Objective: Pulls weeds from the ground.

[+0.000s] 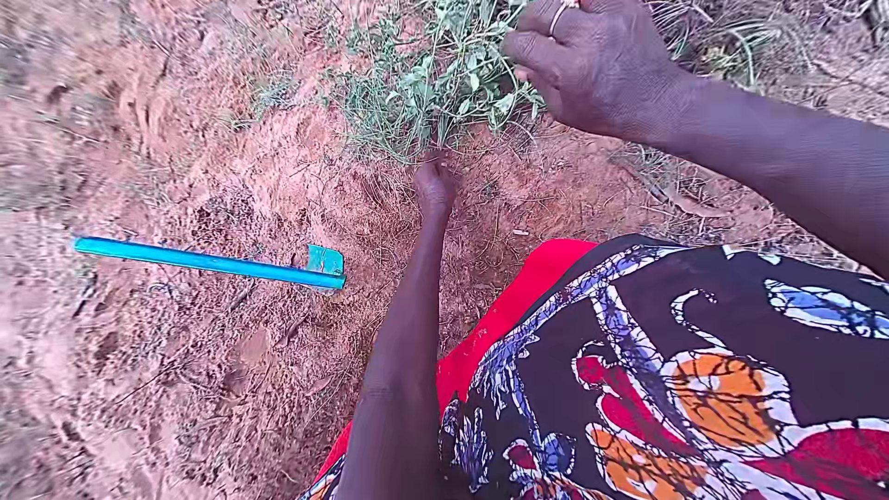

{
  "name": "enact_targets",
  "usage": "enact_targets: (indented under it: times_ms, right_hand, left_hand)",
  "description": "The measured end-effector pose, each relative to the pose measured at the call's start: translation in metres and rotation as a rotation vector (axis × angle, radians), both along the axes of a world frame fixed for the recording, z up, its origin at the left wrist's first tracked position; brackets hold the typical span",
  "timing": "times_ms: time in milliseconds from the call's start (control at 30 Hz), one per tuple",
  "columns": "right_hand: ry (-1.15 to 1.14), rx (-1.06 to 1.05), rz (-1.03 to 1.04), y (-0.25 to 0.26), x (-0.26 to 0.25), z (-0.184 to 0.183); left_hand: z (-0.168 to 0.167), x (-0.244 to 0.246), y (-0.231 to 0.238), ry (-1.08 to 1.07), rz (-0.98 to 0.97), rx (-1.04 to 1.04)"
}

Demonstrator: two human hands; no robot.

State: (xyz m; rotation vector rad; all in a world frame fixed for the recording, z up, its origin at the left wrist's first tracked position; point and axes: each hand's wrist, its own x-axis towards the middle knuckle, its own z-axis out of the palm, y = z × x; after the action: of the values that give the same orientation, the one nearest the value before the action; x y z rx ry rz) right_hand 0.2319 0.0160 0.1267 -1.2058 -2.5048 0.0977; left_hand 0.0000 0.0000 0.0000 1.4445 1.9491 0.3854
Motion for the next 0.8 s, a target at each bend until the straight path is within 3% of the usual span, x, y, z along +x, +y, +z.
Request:
enact_targets:
  times_ms: [100, 133, 200, 333, 400, 567, 633, 800]
  right_hand:
    - [-0.048, -0.410, 0.167, -0.037, 0.016, -0.130]
    - [-0.058, -0.436, 0.186, -0.047, 0.025, -0.162]
    - [-0.052, -0.366, 0.155, -0.057, 0.032, -0.190]
    - [-0.020, -0.246, 0.099, -0.065, 0.031, -0.196]
    - [-0.008, -0.239, 0.103, -0.065, 0.031, -0.195]
    - [0.001, -0.205, 0.101, -0.066, 0.031, -0.197]
    - [0.011, -0.197, 0.105, -0.065, 0.032, -0.197]
    - [0.018, -0.163, 0.104, -0.066, 0.033, -0.200]
  left_hand:
    - [-0.003, 0.008, 0.018, 0.080, 0.031, -0.008]
    - [-0.002, 0.012, 0.020, 0.097, 0.045, -0.002]
    - [0.002, 0.016, 0.028, 0.125, 0.095, -0.029]
    - [0.000, 0.024, 0.041, 0.228, 0.055, -0.051]
    - [-0.007, 0.021, 0.035, 0.181, -0.002, 0.021]
    - [-0.021, 0.021, 0.023, -0.027, 0.074, 0.127]
    - [-0.023, 0.024, 0.029, -0.074, 0.105, 0.059]
    - [-0.011, 0.024, 0.046, 0.142, -0.034, -0.116]
